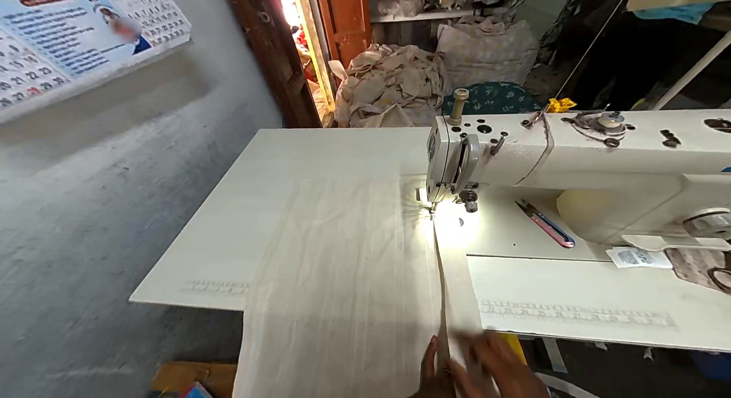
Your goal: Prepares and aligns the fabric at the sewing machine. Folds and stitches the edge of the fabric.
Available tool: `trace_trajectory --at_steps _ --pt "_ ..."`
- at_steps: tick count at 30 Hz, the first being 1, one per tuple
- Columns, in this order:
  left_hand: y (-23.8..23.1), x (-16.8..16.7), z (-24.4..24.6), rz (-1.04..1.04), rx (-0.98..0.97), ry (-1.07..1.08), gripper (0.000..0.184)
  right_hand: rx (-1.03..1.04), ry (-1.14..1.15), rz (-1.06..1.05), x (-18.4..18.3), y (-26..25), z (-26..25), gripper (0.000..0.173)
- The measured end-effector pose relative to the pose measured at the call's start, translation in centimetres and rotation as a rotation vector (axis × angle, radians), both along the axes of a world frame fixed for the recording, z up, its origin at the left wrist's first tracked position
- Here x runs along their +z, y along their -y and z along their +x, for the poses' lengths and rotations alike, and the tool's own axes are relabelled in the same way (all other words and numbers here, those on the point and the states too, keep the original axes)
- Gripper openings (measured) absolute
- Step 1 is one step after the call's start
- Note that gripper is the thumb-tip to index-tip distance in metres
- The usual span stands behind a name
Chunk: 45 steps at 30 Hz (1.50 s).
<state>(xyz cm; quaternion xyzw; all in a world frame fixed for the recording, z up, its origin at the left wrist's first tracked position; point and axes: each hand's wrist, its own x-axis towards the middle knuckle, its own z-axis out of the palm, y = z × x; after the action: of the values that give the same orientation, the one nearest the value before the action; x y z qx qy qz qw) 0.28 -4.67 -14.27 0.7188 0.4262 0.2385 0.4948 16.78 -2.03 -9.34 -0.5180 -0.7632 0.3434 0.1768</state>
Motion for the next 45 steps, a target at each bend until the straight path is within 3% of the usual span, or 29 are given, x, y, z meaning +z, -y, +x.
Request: trace_trajectory --at_steps 1,3,5,8,11,13,17,20,22,25,29,33,36,40,45 --pt "0.4 -0.3 0.4 -0.006 0.002 -0.020 0.063 -0.066 0.080 0.055 -1.7 -1.8 -0.7 0.052" --pt "0.9 -1.0 0.6 0.035 0.005 -0.056 0.067 -0.138 0.145 0.181 -4.6 -3.8 -2.0 0.053" --pt "0.7 -0.6 -0.2 0.121 0.032 -0.102 0.055 -0.135 0.149 0.202 -4.8 -4.1 -2.7 0.051" --pt "-2.0 -2.3 -2.8 0.536 0.222 -0.248 0.029 -0.088 0.146 0.147 -4.9 -4.6 -1.9 0.047" --pt "-6.1 -5.8 -4.8 0.875 0.196 -0.394 0.030 -0.049 0.153 0.104 -5.2 -5.2 -1.6 0.044" --pt "-7.0 -6.6 -4.5 1.027 0.196 -0.319 0.019 -0.044 0.128 0.109 -5.3 -5.5 -1.5 0.040" --pt "-6.9 -5.9 -3.8 0.938 0.173 -0.282 0.016 -0.026 0.001 0.111 -4.7 -5.8 -0.1 0.025" --pt "-6.5 -5.3 -3.5 0.828 0.114 -0.303 0.021 -0.047 0.030 0.079 -4.0 -7.9 0.5 0.028" --pt "-5.9 -4.9 -3.4 0.779 0.102 -0.260 0.022 -0.056 0.084 0.238 -4.5 -9.8 -0.6 0.020" --pt "-5.3 -5.1 -3.6 0.764 0.119 -0.236 0.019 -0.040 0.197 0.503 -6.1 -13.0 -3.0 0.032" --pt "-6.5 -4.5 -4.1 0.725 0.171 -0.320 0.022 -0.083 0.249 0.526 -6.1 -15.7 -4.6 0.039" --pt "-9.1 -2.8 -5.4 0.526 0.088 -0.400 0.023 -0.099 0.217 0.546 -6.0 -15.5 -4.3 0.045" --pt "-11.7 -1.3 -6.2 0.362 -0.005 -0.408 0.029 -0.129 0.210 0.536 -5.7 -13.6 -3.7 0.041" --pt "-14.6 -1.0 -6.6 0.378 -0.020 -0.404 0.031 -0.163 0.191 0.432 -5.5 -12.4 -2.8 0.045" --pt "-18.0 -0.9 -7.8 0.503 -0.043 -0.390 0.033 -0.127 0.128 0.021 -2.8 -10.4 -0.5 0.038"
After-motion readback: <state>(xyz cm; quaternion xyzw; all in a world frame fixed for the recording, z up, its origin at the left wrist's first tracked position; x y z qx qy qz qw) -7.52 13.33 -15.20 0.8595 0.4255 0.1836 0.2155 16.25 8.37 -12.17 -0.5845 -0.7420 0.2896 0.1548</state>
